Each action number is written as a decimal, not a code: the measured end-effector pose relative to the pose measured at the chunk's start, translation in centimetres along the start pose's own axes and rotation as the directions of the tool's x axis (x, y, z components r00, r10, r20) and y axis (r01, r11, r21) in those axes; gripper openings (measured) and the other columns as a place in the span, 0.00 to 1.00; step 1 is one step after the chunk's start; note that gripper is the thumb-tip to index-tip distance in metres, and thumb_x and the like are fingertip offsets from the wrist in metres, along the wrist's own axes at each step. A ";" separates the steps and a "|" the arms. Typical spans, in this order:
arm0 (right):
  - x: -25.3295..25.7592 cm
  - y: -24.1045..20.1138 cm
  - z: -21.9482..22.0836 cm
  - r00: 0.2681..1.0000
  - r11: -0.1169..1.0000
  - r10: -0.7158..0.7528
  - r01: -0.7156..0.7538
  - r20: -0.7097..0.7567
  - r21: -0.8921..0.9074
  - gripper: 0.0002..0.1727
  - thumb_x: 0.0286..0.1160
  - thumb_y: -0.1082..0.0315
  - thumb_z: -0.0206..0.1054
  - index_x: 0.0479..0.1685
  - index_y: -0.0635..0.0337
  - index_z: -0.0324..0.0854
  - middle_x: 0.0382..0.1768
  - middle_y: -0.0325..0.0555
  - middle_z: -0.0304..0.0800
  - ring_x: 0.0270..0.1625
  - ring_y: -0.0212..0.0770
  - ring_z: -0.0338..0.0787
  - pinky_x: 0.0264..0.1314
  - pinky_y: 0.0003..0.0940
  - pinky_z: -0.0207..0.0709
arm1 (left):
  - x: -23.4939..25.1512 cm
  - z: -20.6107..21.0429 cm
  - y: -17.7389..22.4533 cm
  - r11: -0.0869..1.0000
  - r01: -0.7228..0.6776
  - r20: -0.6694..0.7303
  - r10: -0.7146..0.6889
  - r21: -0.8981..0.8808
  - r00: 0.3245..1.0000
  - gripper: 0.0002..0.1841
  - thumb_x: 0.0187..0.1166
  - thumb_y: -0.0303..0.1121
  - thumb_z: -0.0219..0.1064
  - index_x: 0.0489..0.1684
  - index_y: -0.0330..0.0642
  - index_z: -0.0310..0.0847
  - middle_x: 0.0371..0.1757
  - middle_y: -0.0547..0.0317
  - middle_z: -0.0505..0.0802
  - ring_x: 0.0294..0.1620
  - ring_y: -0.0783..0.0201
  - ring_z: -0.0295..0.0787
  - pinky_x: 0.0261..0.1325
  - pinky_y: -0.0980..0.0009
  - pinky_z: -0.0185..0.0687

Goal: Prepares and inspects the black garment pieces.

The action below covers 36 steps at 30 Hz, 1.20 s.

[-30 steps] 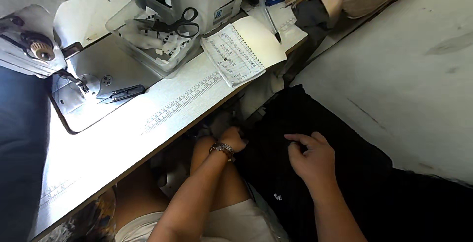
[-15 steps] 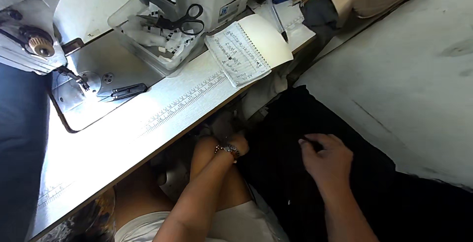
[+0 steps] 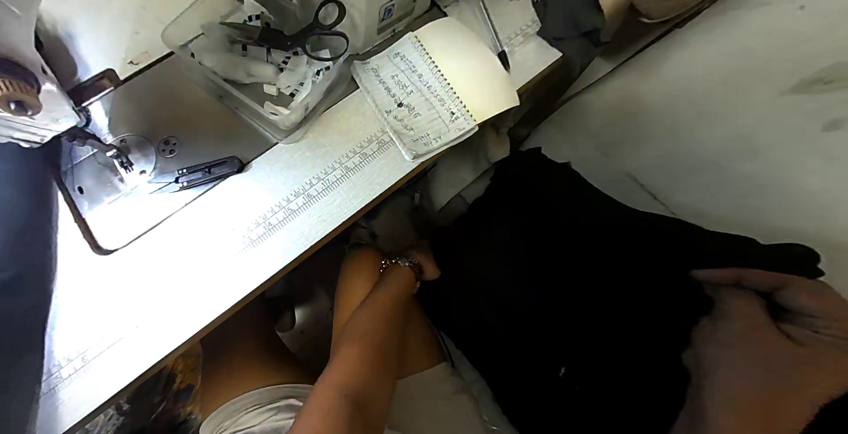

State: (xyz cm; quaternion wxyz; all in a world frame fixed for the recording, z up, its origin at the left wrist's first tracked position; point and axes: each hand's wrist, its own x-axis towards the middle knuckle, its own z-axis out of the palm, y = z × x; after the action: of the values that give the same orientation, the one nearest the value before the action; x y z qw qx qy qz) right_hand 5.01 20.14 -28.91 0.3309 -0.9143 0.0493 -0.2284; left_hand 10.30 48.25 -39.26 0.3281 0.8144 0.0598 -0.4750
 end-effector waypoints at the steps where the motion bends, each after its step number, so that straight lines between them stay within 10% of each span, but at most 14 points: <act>1: -0.1 -0.1 0.0 1.000 1.000 0.006 -0.006 -0.006 -0.011 0.10 0.78 0.77 0.60 0.38 0.75 0.86 0.40 0.49 0.86 0.45 0.23 0.81 0.50 0.17 0.75 | 0.2 -0.1 0.0 0.999 0.005 -0.019 -0.005 -0.035 1.000 0.33 0.73 0.33 0.74 0.78 0.29 0.69 0.65 0.33 0.87 0.65 0.41 0.86 0.65 0.41 0.80; 8: -1.6 -3.0 2.2 0.995 0.989 -0.005 0.020 0.105 -0.146 0.17 0.83 0.71 0.54 0.46 0.73 0.89 0.45 0.66 0.88 0.52 0.48 0.84 0.58 0.41 0.75 | -4.0 -1.8 1.0 0.948 -0.024 -0.151 -0.026 -0.318 0.988 0.23 0.92 0.37 0.58 0.80 0.34 0.72 0.76 0.37 0.82 0.77 0.45 0.78 0.80 0.48 0.68; 11: -2.2 -4.0 3.3 0.988 0.988 -0.003 0.027 0.155 -0.155 0.16 0.81 0.71 0.57 0.50 0.71 0.90 0.46 0.67 0.87 0.51 0.52 0.83 0.56 0.45 0.74 | -0.8 -0.4 -1.9 0.817 -0.397 -0.349 0.259 -0.418 0.901 0.20 0.88 0.36 0.64 0.69 0.29 0.77 0.62 0.32 0.88 0.63 0.43 0.86 0.68 0.47 0.79; 19: -4.3 -6.5 7.9 0.929 0.985 -0.003 0.067 0.371 -0.160 0.36 0.57 0.46 0.85 0.58 0.67 0.88 0.58 0.72 0.80 0.59 0.69 0.83 0.56 0.68 0.78 | -6.0 -2.3 2.6 0.718 -0.508 -0.390 0.345 -0.475 0.854 0.12 0.80 0.31 0.72 0.51 0.31 0.82 0.39 0.49 0.89 0.34 0.63 0.85 0.42 0.65 0.85; 25: -4.5 -6.4 11.1 0.928 0.980 -0.035 0.104 0.372 -0.167 0.09 0.74 0.76 0.71 0.45 0.77 0.88 0.48 0.72 0.83 0.49 0.69 0.86 0.52 0.63 0.81 | -4.2 -1.3 3.7 0.702 -0.638 -0.459 0.476 -0.315 0.750 0.12 0.82 0.30 0.70 0.54 0.31 0.85 0.49 0.43 0.91 0.49 0.54 0.88 0.57 0.55 0.84; 29: -2.6 -2.3 9.0 0.955 0.990 0.006 0.036 0.296 -0.135 0.14 0.82 0.67 0.68 0.52 0.73 0.88 0.48 0.70 0.87 0.53 0.67 0.85 0.58 0.65 0.77 | -0.7 0.5 0.3 0.934 -0.357 -0.334 0.334 -0.009 0.881 0.23 0.86 0.39 0.65 0.74 0.35 0.77 0.72 0.36 0.84 0.72 0.40 0.82 0.73 0.41 0.77; 32: -1.7 -0.2 7.0 0.969 0.987 -0.031 0.069 0.245 -0.148 0.18 0.87 0.64 0.62 0.54 0.74 0.87 0.50 0.72 0.88 0.55 0.65 0.87 0.61 0.61 0.77 | -7.1 1.7 -0.6 0.952 -0.201 -0.414 0.284 0.233 0.865 0.18 0.84 0.34 0.63 0.56 0.22 0.85 0.57 0.27 0.90 0.61 0.33 0.88 0.64 0.37 0.80; 34: -1.6 -0.4 6.3 0.977 0.990 0.010 0.020 0.214 -0.139 0.21 0.88 0.62 0.60 0.56 0.75 0.85 0.52 0.73 0.88 0.57 0.64 0.87 0.63 0.59 0.77 | -13.2 -2.0 2.9 0.979 0.062 -0.111 -0.041 0.193 0.993 0.20 0.93 0.32 0.52 0.71 0.26 0.77 0.75 0.33 0.82 0.80 0.40 0.75 0.83 0.44 0.64; 36: -1.6 -1.4 6.0 0.976 0.990 0.053 -0.025 0.209 -0.138 0.21 0.89 0.62 0.59 0.55 0.75 0.85 0.53 0.73 0.88 0.57 0.62 0.87 0.63 0.58 0.76 | -12.4 -0.2 1.0 0.977 -0.104 -0.344 0.165 0.188 0.924 0.17 0.88 0.31 0.57 0.52 0.22 0.87 0.56 0.28 0.91 0.60 0.35 0.89 0.63 0.40 0.79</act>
State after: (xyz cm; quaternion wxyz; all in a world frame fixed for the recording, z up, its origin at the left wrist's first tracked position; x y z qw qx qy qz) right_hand 6.15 25.06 -32.73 0.2762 -0.9526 0.0469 -0.1190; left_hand 4.17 50.27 -28.62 0.2745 0.9138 0.0226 -0.2985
